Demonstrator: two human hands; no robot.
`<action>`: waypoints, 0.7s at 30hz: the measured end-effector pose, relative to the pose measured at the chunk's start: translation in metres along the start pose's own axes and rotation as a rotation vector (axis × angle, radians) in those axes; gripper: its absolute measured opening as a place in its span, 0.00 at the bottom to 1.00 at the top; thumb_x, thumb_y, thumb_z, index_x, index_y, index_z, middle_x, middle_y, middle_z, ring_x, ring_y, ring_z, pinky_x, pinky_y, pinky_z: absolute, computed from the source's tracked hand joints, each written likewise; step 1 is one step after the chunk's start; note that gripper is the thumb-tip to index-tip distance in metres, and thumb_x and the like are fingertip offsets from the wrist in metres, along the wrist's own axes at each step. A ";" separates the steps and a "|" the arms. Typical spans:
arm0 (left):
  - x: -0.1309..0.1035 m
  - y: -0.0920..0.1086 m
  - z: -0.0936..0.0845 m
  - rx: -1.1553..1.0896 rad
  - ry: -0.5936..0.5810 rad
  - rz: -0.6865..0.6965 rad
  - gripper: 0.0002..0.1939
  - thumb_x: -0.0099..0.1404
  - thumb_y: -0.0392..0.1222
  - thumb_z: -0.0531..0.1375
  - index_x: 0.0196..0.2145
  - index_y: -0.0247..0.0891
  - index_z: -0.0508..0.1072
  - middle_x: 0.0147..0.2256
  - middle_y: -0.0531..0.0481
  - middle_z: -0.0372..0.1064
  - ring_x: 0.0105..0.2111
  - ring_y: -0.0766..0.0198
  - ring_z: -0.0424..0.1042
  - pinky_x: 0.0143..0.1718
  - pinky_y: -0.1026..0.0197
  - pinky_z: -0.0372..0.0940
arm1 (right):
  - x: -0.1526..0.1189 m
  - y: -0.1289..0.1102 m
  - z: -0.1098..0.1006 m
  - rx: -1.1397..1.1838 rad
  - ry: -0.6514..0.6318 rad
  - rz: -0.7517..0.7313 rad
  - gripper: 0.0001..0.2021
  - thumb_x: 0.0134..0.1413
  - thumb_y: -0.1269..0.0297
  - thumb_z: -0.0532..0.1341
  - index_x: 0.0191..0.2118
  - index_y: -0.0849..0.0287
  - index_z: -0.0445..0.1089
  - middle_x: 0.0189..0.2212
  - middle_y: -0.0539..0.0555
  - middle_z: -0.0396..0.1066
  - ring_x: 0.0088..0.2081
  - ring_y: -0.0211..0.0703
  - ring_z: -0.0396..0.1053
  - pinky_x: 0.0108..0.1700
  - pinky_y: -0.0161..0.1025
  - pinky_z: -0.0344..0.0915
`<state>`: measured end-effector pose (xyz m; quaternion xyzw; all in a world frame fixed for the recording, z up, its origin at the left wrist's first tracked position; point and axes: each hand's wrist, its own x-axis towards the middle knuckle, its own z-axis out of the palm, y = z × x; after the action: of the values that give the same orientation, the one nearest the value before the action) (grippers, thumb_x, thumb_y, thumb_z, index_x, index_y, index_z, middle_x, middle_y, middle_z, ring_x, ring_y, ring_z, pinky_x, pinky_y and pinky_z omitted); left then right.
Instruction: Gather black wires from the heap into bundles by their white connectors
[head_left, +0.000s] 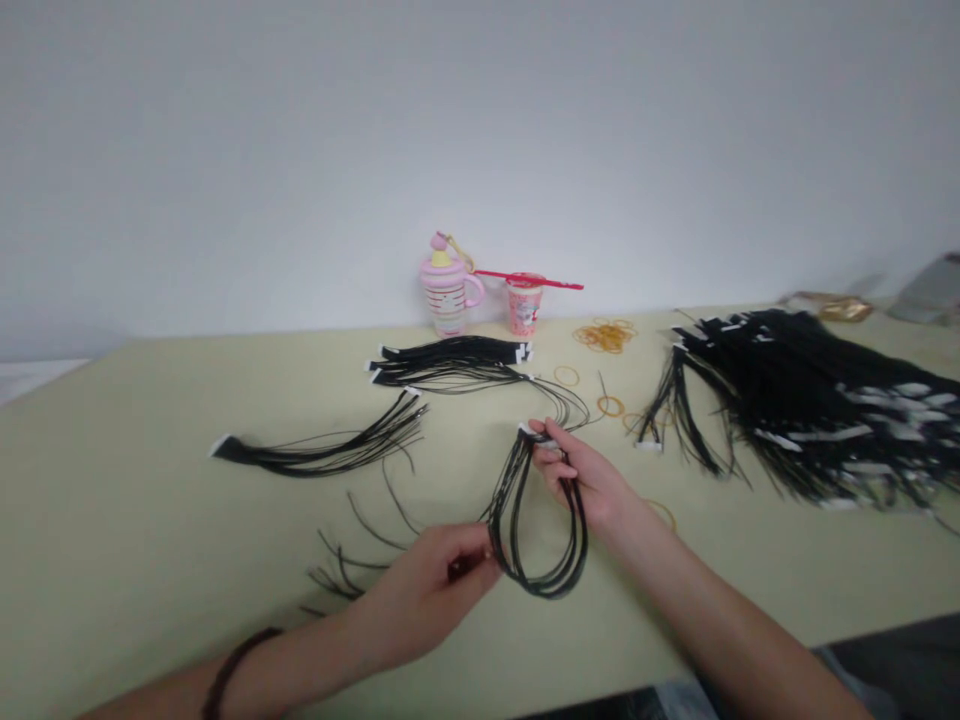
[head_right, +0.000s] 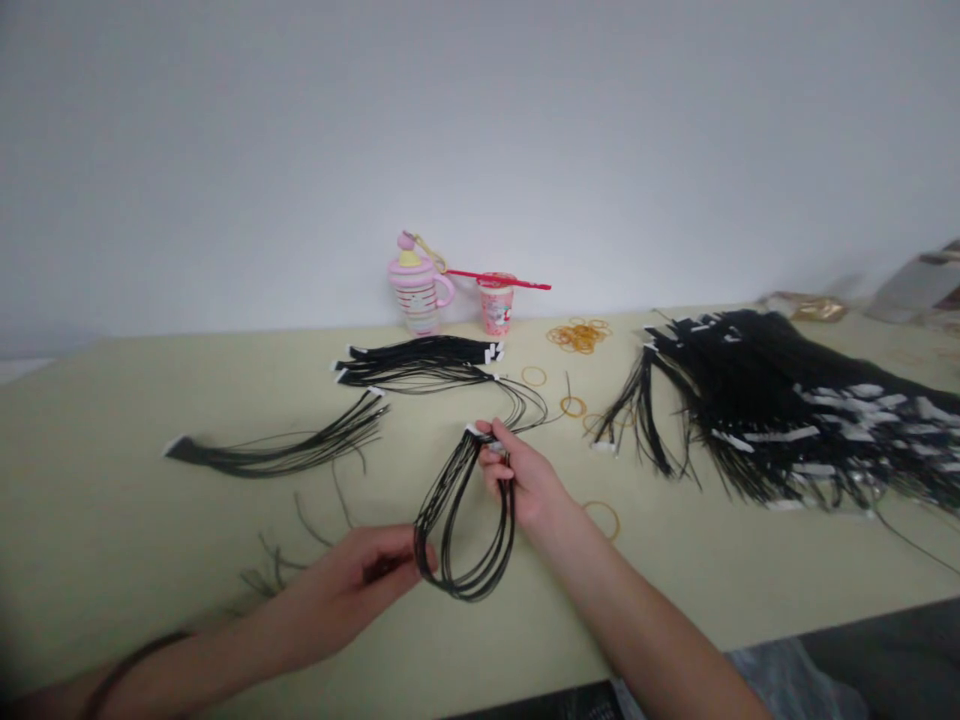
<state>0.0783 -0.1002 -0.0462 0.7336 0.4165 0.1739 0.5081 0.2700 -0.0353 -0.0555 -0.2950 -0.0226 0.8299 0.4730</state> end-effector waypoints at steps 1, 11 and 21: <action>0.002 0.000 -0.001 -0.014 0.026 0.014 0.14 0.63 0.44 0.50 0.27 0.33 0.69 0.23 0.54 0.59 0.26 0.71 0.57 0.27 0.68 0.53 | 0.001 0.001 -0.001 -0.007 -0.002 -0.010 0.09 0.62 0.66 0.50 0.34 0.65 0.64 0.17 0.44 0.53 0.15 0.23 0.52 0.11 0.17 0.45; 0.028 -0.001 -0.009 0.187 0.321 0.556 0.11 0.61 0.32 0.53 0.39 0.37 0.73 0.37 0.46 0.69 0.39 0.65 0.67 0.42 0.63 0.61 | 0.003 0.017 -0.003 -0.107 0.024 -0.227 0.09 0.56 0.66 0.57 0.34 0.67 0.69 0.14 0.43 0.52 0.12 0.22 0.46 0.10 0.19 0.43; 0.037 -0.013 -0.018 0.200 0.293 0.435 0.09 0.59 0.31 0.53 0.30 0.35 0.74 0.30 0.47 0.73 0.31 0.67 0.70 0.33 0.66 0.63 | -0.008 0.003 0.002 -0.038 0.016 -0.168 0.12 0.61 0.66 0.50 0.32 0.66 0.67 0.17 0.44 0.51 0.14 0.22 0.48 0.12 0.18 0.43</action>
<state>0.0829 -0.0588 -0.0562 0.8193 0.3334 0.3408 0.3185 0.2694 -0.0430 -0.0507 -0.3073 -0.0591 0.7845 0.5353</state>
